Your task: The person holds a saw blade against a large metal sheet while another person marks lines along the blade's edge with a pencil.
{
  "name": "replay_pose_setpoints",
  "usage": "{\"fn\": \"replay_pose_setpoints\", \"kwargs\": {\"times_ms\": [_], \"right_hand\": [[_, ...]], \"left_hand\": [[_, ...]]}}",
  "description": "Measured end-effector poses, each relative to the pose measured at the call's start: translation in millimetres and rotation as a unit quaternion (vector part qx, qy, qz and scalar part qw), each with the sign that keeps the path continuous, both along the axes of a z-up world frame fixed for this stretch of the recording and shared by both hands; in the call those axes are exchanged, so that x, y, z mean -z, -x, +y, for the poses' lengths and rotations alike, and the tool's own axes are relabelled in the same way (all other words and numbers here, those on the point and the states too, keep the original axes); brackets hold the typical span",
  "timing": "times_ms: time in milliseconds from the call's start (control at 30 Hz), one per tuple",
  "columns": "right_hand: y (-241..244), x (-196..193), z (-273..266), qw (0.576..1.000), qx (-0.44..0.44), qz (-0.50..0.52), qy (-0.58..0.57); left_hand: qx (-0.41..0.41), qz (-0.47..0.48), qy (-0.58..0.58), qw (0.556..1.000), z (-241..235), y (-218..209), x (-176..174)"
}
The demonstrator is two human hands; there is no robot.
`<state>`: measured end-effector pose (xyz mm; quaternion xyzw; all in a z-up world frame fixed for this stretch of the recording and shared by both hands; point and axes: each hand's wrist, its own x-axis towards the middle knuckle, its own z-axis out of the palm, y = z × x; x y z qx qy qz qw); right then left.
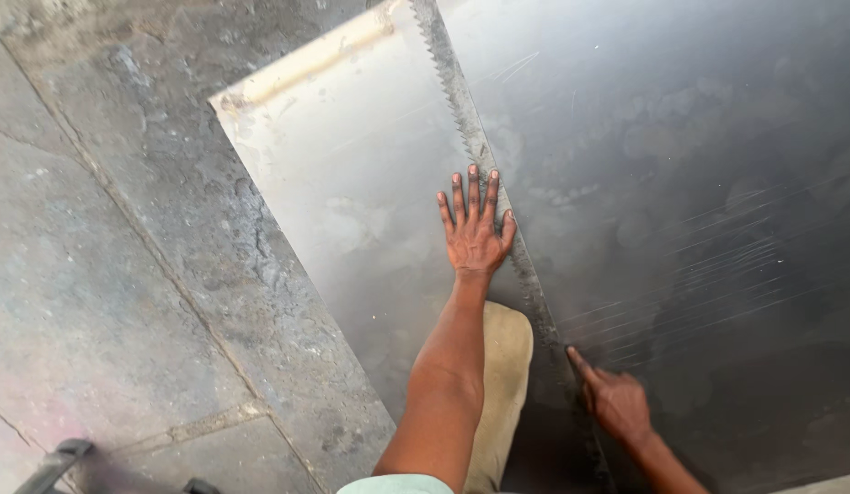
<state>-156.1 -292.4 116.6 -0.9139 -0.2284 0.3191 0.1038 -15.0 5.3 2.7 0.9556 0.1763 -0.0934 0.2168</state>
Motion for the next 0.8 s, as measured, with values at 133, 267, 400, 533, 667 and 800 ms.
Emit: {"fn": "replay_pose_setpoints", "kwargs": {"times_ms": [133, 267, 400, 533, 667, 800], "right_hand": [[-121, 23, 59, 0.999, 0.03, -0.033, -0.024], [-293, 71, 170, 0.99, 0.01, -0.103, -0.091], [-416, 117, 289, 0.988, -0.007, -0.104, -0.114], [-465, 140, 349, 0.992, -0.008, -0.085, -0.097], [-437, 139, 321, 0.99, -0.014, -0.073, -0.117], [-294, 110, 198, 0.995, -0.027, -0.038, -0.091]], "left_hand": [[0.002, 0.002, -0.01, 1.0, 1, -2, 1], [0.004, 0.005, -0.006, 1.0, 1, -4, 2], [-0.008, 0.003, -0.019, 1.0, -1, -2, 3], [0.01, 0.02, -0.012, 1.0, 0, -10, 4], [0.008, 0.035, -0.013, 0.999, -1, -9, 8], [0.007, 0.023, -0.014, 1.0, -1, 0, 6]]}}
